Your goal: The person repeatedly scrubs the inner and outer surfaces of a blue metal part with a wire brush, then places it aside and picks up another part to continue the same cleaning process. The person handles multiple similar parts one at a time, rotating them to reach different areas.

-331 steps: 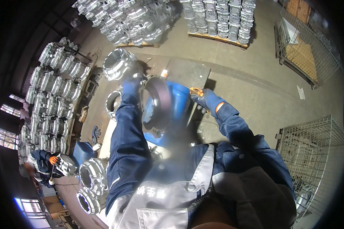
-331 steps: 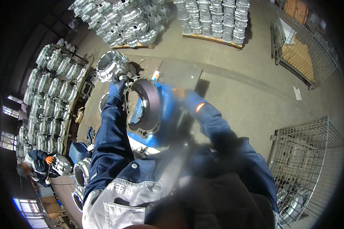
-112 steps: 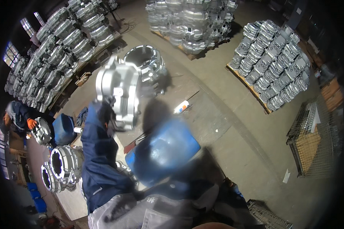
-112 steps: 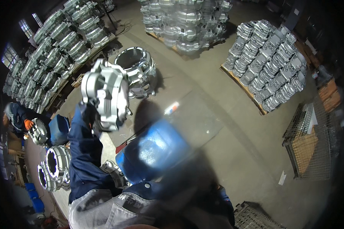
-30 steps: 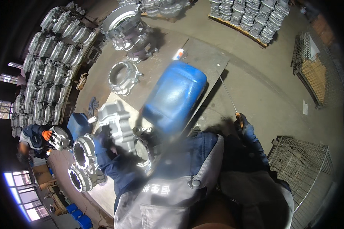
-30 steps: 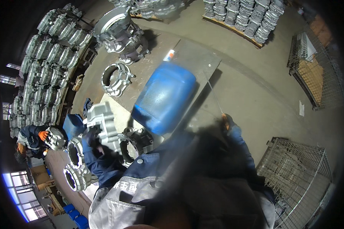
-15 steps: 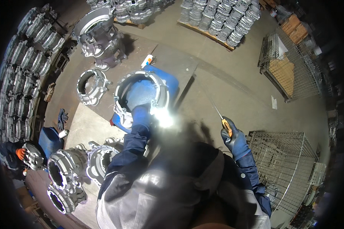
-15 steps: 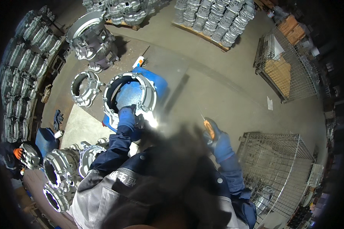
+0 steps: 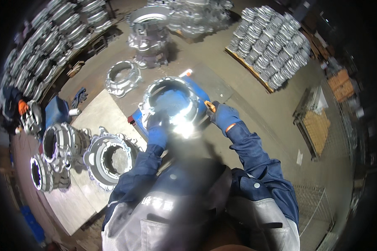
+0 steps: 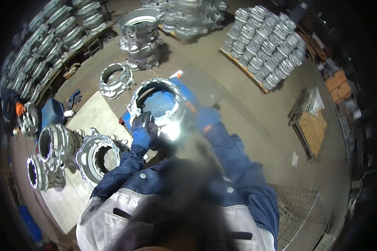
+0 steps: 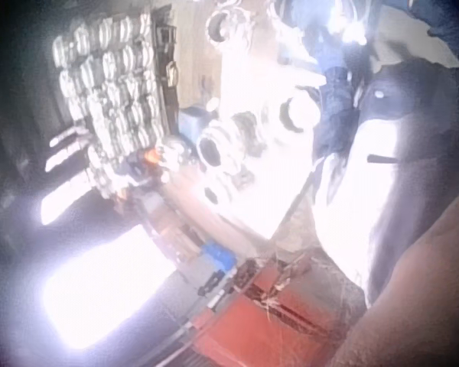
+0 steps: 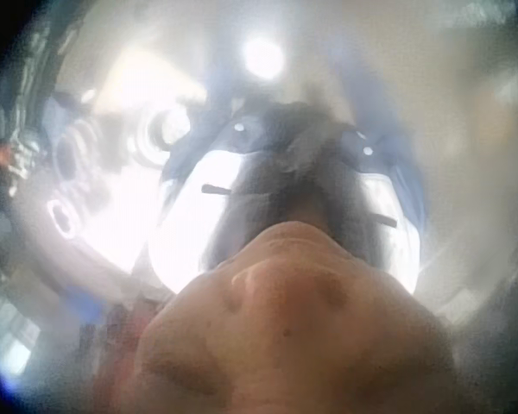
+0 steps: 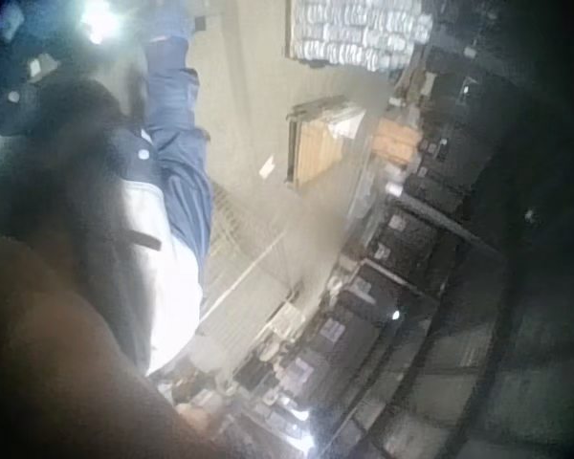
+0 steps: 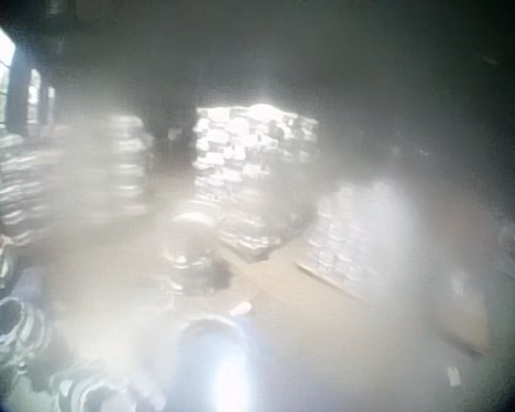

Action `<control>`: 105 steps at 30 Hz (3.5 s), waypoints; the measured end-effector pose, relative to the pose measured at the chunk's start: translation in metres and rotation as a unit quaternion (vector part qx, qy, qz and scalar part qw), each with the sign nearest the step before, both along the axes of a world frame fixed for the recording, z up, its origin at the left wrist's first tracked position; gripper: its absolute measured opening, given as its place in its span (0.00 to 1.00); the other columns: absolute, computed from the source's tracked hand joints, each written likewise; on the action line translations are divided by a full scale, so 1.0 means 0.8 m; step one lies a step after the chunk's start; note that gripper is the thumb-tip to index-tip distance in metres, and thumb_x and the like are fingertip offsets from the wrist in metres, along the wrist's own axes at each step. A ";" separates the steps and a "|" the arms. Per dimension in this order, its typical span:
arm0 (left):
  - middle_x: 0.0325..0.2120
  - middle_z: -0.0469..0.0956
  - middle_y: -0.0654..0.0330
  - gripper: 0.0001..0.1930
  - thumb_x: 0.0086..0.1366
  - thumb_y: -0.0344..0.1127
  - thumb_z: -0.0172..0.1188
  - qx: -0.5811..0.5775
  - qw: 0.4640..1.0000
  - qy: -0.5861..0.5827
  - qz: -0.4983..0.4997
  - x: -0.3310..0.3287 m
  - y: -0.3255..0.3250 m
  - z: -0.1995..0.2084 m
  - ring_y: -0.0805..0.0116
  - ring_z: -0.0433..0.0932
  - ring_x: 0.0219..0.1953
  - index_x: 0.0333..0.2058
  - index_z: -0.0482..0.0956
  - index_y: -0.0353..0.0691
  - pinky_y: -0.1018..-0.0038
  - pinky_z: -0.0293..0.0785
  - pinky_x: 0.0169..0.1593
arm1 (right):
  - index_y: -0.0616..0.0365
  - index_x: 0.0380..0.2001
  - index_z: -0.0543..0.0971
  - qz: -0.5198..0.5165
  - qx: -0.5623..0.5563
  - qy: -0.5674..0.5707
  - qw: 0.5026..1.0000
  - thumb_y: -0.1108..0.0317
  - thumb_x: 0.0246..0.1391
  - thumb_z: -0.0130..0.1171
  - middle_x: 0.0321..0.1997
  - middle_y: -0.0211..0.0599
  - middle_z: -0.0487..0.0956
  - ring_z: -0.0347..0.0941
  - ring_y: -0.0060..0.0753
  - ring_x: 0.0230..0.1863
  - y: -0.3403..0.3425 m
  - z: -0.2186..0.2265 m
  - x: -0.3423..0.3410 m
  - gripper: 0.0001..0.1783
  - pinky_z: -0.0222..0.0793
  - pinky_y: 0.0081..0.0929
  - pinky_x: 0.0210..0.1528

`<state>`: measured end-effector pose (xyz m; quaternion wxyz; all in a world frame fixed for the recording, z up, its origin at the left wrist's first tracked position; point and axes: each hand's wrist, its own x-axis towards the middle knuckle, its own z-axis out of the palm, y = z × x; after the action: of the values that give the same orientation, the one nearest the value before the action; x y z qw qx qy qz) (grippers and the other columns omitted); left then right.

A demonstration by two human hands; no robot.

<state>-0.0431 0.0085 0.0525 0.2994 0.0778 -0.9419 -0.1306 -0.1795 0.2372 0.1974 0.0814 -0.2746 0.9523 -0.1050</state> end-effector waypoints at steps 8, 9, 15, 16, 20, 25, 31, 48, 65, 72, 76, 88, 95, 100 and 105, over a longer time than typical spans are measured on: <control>0.28 0.80 0.46 0.12 0.58 0.40 0.56 0.151 0.953 -0.208 0.159 0.173 -0.027 -0.049 0.47 0.78 0.33 0.38 0.80 0.44 0.59 0.73 0.39 | 0.55 0.54 0.71 0.079 -0.138 -0.035 0.987 0.58 0.60 0.50 0.37 0.45 0.79 0.77 0.43 0.39 -0.077 -0.026 -0.006 0.22 0.72 0.32 0.41; 0.28 0.80 0.47 0.11 0.58 0.41 0.55 0.171 0.951 -0.202 0.158 0.189 -0.024 -0.062 0.47 0.79 0.34 0.37 0.80 0.45 0.58 0.73 0.40 | 0.52 0.51 0.74 0.043 -0.152 -0.081 0.984 0.49 0.60 0.47 0.37 0.49 0.79 0.77 0.48 0.40 -0.080 -0.024 -0.008 0.24 0.72 0.38 0.42; 0.34 0.81 0.49 0.14 0.55 0.46 0.57 0.240 0.847 -0.403 0.249 0.223 -0.004 -0.140 0.49 0.80 0.39 0.36 0.82 0.47 0.60 0.74 0.45 | 0.51 0.44 0.79 0.009 -0.093 0.008 0.996 0.39 0.60 0.41 0.40 0.52 0.80 0.77 0.54 0.44 -0.039 0.015 -0.009 0.30 0.71 0.45 0.45; 0.35 0.81 0.49 0.15 0.55 0.46 0.58 0.248 0.823 -0.441 0.258 0.223 -0.001 -0.153 0.49 0.80 0.40 0.37 0.83 0.48 0.61 0.74 0.46 | 0.51 0.44 0.79 -0.003 -0.064 0.021 0.998 0.40 0.59 0.42 0.41 0.52 0.80 0.77 0.54 0.44 -0.029 0.020 -0.005 0.29 0.70 0.45 0.46; 0.38 0.81 0.51 0.18 0.54 0.51 0.59 0.261 0.820 -0.463 0.211 0.230 -0.009 -0.197 0.48 0.79 0.42 0.38 0.82 0.47 0.61 0.75 0.46 | 0.51 0.47 0.77 -0.047 0.084 -0.052 0.994 0.44 0.63 0.36 0.47 0.50 0.78 0.74 0.53 0.49 0.016 0.041 0.015 0.28 0.67 0.42 0.51; 0.40 0.80 0.51 0.20 0.55 0.53 0.58 0.238 0.805 -0.520 0.160 0.217 -0.026 -0.226 0.49 0.78 0.45 0.40 0.82 0.47 0.60 0.74 0.48 | 0.52 0.43 0.78 -0.024 0.024 -0.050 0.998 0.46 0.52 0.55 0.38 0.50 0.80 0.77 0.54 0.40 0.069 0.056 0.054 0.24 0.71 0.43 0.42; 0.46 0.78 0.50 0.22 0.56 0.51 0.59 0.252 0.775 -0.556 0.162 0.200 -0.007 -0.212 0.51 0.75 0.50 0.46 0.79 0.48 0.60 0.71 0.52 | 0.37 0.51 0.73 -0.006 0.170 -0.093 0.981 0.45 0.58 0.46 0.39 0.47 0.80 0.76 0.52 0.40 0.086 0.067 0.100 0.22 0.72 0.44 0.43; 0.47 0.77 0.52 0.22 0.58 0.54 0.58 0.264 0.737 -0.595 0.181 0.213 -0.009 -0.207 0.50 0.75 0.51 0.46 0.79 0.47 0.60 0.72 0.52 | 0.47 0.41 0.77 0.051 0.124 -0.086 0.987 0.43 0.50 0.55 0.35 0.47 0.80 0.76 0.56 0.37 0.078 0.066 0.108 0.24 0.71 0.47 0.40; 0.47 0.77 0.50 0.22 0.59 0.52 0.55 0.293 0.735 -0.564 0.234 0.238 -0.018 -0.177 0.51 0.75 0.51 0.43 0.81 0.42 0.62 0.71 0.54 | 0.44 0.57 0.70 0.186 0.132 -0.066 0.971 0.51 0.56 0.51 0.50 0.38 0.77 0.75 0.42 0.47 -0.055 0.060 0.063 0.26 0.68 0.36 0.51; 0.49 0.76 0.52 0.23 0.57 0.54 0.55 0.317 0.719 -0.560 0.263 0.240 -0.024 -0.176 0.52 0.75 0.52 0.45 0.80 0.46 0.62 0.71 0.54 | 0.45 0.45 0.80 0.145 0.018 0.056 0.988 0.54 0.61 0.46 0.34 0.40 0.81 0.78 0.38 0.37 -0.095 0.035 0.038 0.17 0.69 0.32 0.46; 0.51 0.76 0.55 0.25 0.53 0.57 0.60 0.315 0.700 -0.576 0.282 0.235 -0.030 -0.200 0.55 0.74 0.54 0.48 0.79 0.55 0.63 0.70 0.55 | 0.45 0.47 0.78 0.041 0.049 -0.012 0.998 0.52 0.61 0.46 0.38 0.41 0.81 0.78 0.40 0.39 -0.094 0.029 0.015 0.18 0.69 0.33 0.46; 0.50 0.75 0.51 0.27 0.54 0.57 0.59 0.292 0.718 -0.610 0.166 0.198 -0.035 -0.244 0.50 0.73 0.54 0.48 0.79 0.48 0.61 0.71 0.54 | 0.49 0.50 0.75 -0.080 0.087 -0.047 0.992 0.44 0.62 0.38 0.42 0.49 0.80 0.75 0.55 0.44 0.023 0.027 0.008 0.27 0.69 0.45 0.48; 0.49 0.76 0.51 0.25 0.54 0.56 0.58 0.214 0.739 -0.629 0.109 0.173 -0.015 -0.208 0.50 0.73 0.53 0.47 0.79 0.47 0.61 0.71 0.54 | 0.49 0.43 0.77 -0.055 0.083 -0.079 0.992 0.45 0.54 0.51 0.37 0.49 0.79 0.75 0.57 0.40 0.111 0.002 0.063 0.23 0.70 0.47 0.42; 0.48 0.77 0.50 0.23 0.54 0.53 0.59 0.227 0.750 -0.610 0.119 0.176 -0.013 -0.200 0.50 0.75 0.51 0.46 0.80 0.48 0.60 0.72 0.53 | 0.46 0.40 0.77 0.003 0.066 -0.082 0.994 0.45 0.50 0.56 0.33 0.46 0.80 0.76 0.55 0.35 0.113 0.001 0.113 0.21 0.72 0.46 0.38; 0.41 0.80 0.50 0.20 0.55 0.51 0.60 0.224 0.771 -0.582 0.131 0.187 -0.015 -0.210 0.49 0.78 0.46 0.42 0.82 0.48 0.60 0.74 0.48 | 0.44 0.44 0.77 0.097 0.018 -0.111 0.989 0.43 0.49 0.57 0.35 0.45 0.80 0.76 0.54 0.37 0.055 0.022 0.108 0.23 0.71 0.45 0.40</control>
<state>0.1062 -0.0035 -0.1157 -0.3174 0.3267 -0.8607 -0.2273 -0.0928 0.2813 0.2151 0.2017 -0.3505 0.9080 -0.1092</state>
